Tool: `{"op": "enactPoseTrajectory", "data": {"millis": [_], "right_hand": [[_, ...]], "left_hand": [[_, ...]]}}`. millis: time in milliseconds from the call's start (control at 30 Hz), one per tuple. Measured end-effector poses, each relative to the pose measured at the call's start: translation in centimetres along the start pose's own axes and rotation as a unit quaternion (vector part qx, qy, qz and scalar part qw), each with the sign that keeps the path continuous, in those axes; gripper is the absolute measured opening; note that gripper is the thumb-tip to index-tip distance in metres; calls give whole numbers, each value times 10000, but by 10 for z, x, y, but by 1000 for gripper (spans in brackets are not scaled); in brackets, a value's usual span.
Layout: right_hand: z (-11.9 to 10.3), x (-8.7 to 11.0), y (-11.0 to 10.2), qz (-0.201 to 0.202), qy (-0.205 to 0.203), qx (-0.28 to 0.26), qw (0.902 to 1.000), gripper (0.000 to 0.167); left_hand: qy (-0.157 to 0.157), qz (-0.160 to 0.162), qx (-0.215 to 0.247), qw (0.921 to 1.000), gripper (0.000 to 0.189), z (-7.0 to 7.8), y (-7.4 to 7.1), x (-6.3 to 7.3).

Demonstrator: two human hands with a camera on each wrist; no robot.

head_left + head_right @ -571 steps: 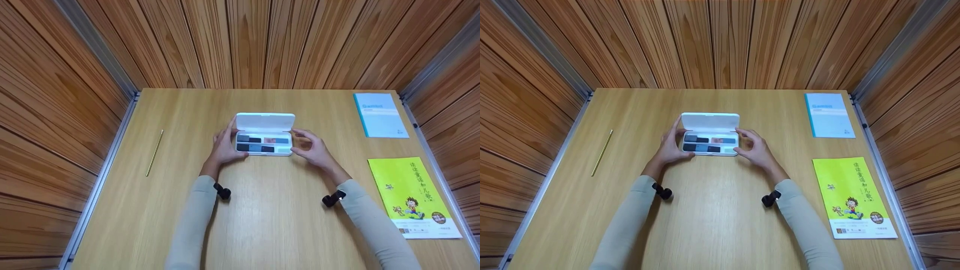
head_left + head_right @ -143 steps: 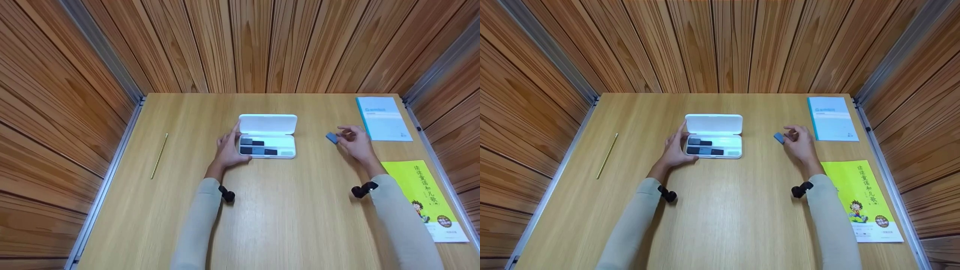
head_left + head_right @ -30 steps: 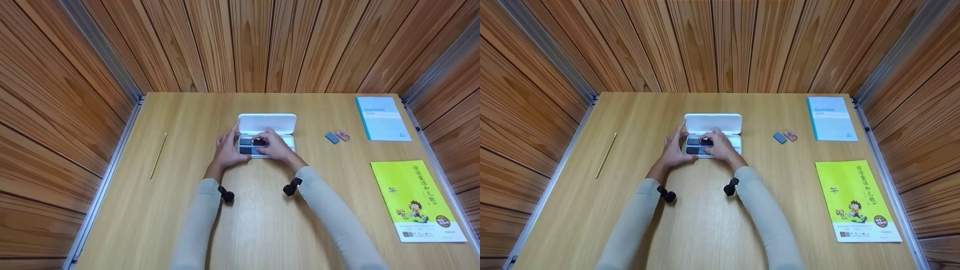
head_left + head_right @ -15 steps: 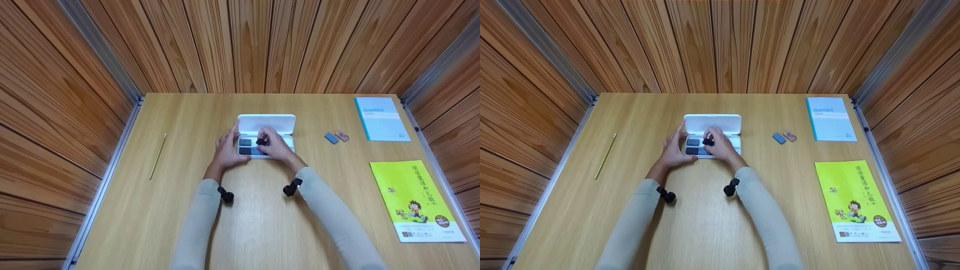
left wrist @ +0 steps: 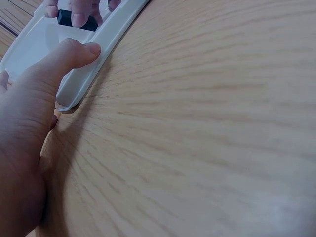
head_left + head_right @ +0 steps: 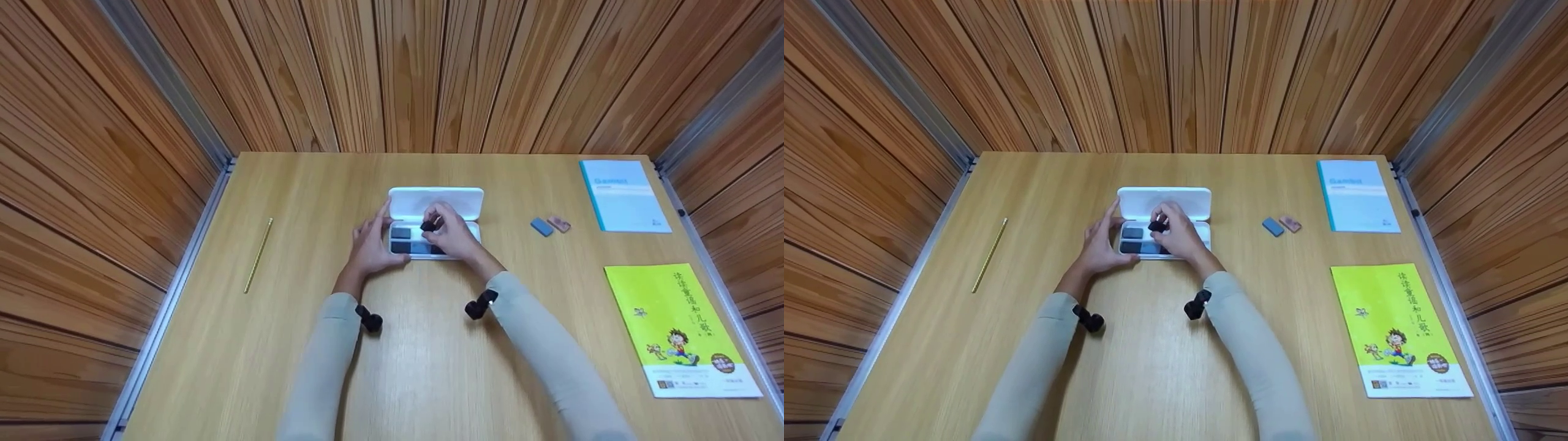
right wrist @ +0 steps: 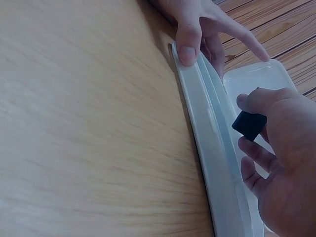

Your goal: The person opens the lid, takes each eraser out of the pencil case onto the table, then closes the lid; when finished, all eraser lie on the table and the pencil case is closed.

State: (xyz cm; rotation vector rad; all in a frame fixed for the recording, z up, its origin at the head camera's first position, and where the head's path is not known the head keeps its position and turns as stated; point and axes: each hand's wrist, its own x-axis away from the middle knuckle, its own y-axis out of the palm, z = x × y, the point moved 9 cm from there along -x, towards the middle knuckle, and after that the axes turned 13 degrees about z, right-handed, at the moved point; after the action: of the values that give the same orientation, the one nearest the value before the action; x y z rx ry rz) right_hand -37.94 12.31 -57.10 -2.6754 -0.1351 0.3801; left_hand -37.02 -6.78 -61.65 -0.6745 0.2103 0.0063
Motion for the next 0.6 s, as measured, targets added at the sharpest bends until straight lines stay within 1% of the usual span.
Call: {"op": "enactPoseTrajectory", "data": {"millis": [167,400,500,600], "right_hand": [[-5,1,-5,-9,-185,-50,9998,26],[-12,6,-22,100,-448,-86,9989,25],[-10,11,-31,44,-407,-5,9992,24],[-5,16,-40,-22,-284,73,9996,23]], "left_hand": [[-10,15,20,10000,140,-1,-1,0],[-5,41,-36,10000,140,0,0,0],[-6,51,-24,10000,140,0,0,-1],[7,49,1,10000,140,-1,0,-1]]}}
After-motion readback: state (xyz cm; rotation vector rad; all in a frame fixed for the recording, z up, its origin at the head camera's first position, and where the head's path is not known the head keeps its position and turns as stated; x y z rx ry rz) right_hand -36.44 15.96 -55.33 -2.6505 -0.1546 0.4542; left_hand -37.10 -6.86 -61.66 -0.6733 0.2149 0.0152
